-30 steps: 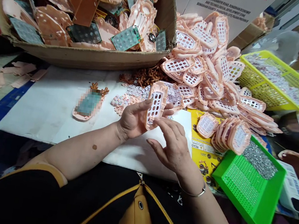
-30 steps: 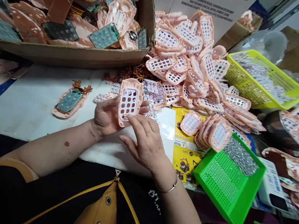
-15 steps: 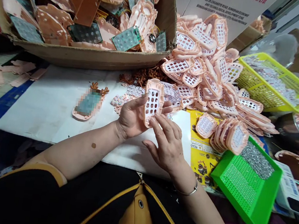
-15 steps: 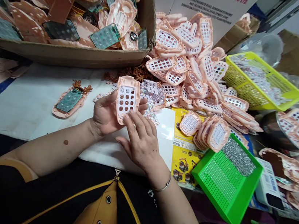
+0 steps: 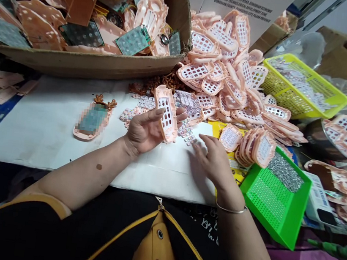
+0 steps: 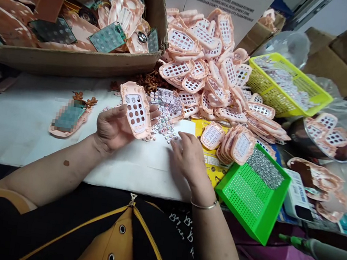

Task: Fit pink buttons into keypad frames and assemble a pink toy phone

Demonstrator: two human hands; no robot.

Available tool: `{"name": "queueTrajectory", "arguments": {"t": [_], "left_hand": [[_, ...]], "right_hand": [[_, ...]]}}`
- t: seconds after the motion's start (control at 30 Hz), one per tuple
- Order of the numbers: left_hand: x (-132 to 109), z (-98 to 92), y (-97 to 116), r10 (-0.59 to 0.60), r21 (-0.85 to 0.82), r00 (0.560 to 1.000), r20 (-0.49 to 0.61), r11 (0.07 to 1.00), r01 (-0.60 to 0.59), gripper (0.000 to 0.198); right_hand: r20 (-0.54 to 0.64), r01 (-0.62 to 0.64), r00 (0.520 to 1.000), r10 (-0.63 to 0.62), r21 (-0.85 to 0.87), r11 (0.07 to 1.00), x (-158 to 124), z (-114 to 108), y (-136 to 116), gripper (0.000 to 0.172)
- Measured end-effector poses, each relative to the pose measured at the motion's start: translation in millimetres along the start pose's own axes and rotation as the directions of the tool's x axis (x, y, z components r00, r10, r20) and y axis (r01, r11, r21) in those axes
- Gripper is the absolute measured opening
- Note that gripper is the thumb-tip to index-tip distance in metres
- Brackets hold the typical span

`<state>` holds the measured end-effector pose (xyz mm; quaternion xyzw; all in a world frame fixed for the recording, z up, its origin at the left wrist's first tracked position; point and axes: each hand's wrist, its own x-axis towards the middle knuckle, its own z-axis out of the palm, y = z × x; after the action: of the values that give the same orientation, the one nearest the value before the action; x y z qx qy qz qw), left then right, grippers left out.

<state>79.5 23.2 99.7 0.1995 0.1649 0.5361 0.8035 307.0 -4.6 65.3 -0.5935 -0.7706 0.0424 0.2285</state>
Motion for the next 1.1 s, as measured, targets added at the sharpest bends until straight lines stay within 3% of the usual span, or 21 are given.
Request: {"name": "queueTrajectory", "arguments": {"t": [0.17, 0.27, 0.37, 0.43, 0.5, 0.57, 0.6, 0.63, 0.7, 0.77, 0.83, 0.9, 0.97, 1.03, 1.1], "left_hand": [[3, -3.0, 2, 0.028, 0.048, 1.000, 0.009, 0.998, -0.028, 0.062], [5, -4.4, 2, 0.027, 0.043, 0.999, 0.022, 0.999, -0.028, 0.064], [4, -4.1, 2, 0.017, 0.025, 1.000, 0.024, 1.000, -0.018, 0.064], [4, -3.3, 1, 0.008, 0.030, 0.999, 0.032, 1.000, -0.009, 0.063], [3, -2.5, 1, -0.001, 0.050, 0.999, 0.038, 0.999, -0.001, 0.061], [3, -2.0, 1, -0.005, 0.072, 1.000, 0.027, 0.997, 0.003, 0.059], [4, -1.9, 1, -0.004, 0.082, 1.000, 0.019, 0.997, 0.002, 0.059], [4, -2.0, 2, -0.001, 0.091, 1.000, 0.013, 0.996, 0.000, 0.058], [4, -2.7, 2, -0.008, 0.114, 1.000, 0.020, 0.994, 0.005, 0.059], [4, -4.2, 1, -0.047, 0.150, 0.997, 0.061, 0.988, 0.037, 0.058], [4, -6.2, -2, -0.122, 0.204, 0.985, 0.121, 0.974, 0.095, 0.056], [4, -7.9, -6, -0.206, 0.262, 0.963, 0.173, 0.952, 0.157, 0.052], [3, -9.0, -10, -0.291, 0.308, 0.934, 0.207, 0.926, 0.220, 0.047], [3, -9.5, -13, -0.352, 0.326, 0.914, 0.202, 0.904, 0.276, 0.045], [3, -10.2, -13, -0.383, 0.304, 0.909, 0.166, 0.896, 0.323, 0.043]], "right_hand": [[0.099, 0.032, 0.995, -0.008, -0.247, 0.969, 6, 17, -16, 0.026], [0.129, 0.170, 0.983, -0.130, -0.386, 0.907, 0, 16, -21, 0.022], [0.108, 0.287, 0.958, -0.267, -0.400, 0.870, -13, 13, -15, 0.024], [0.005, 0.266, 0.959, -0.283, -0.361, 0.894, -17, 11, -7, 0.025], [-0.116, 0.178, 0.971, -0.210, -0.239, 0.955, -14, 9, -1, 0.025], [-0.202, 0.032, 0.979, -0.029, 0.012, 0.999, -5, 6, 4, 0.024], [-0.204, -0.053, 0.974, 0.093, 0.191, 0.980, 1, 4, 6, 0.023], [-0.178, -0.136, 0.960, 0.218, 0.385, 0.913, 7, 2, 8, 0.022], [-0.045, -0.257, 0.912, 0.407, 0.712, 0.653, 14, 0, 8, 0.021], [0.073, -0.292, 0.873, 0.483, 0.870, 0.396, 16, -1, 6, 0.025], [0.099, -0.276, 0.856, 0.508, 0.917, 0.287, 13, -1, 0, 0.029], [0.072, -0.253, 0.864, 0.499, 0.918, 0.306, 10, -2, -6, 0.028], [0.047, -0.245, 0.897, 0.440, 0.881, 0.405, 8, -3, -10, 0.025], [0.011, -0.219, 0.935, 0.355, 0.803, 0.553, 9, -5, -13, 0.023], [-0.142, -0.122, 0.950, 0.278, 0.653, 0.748, 9, -8, -14, 0.025]]}}
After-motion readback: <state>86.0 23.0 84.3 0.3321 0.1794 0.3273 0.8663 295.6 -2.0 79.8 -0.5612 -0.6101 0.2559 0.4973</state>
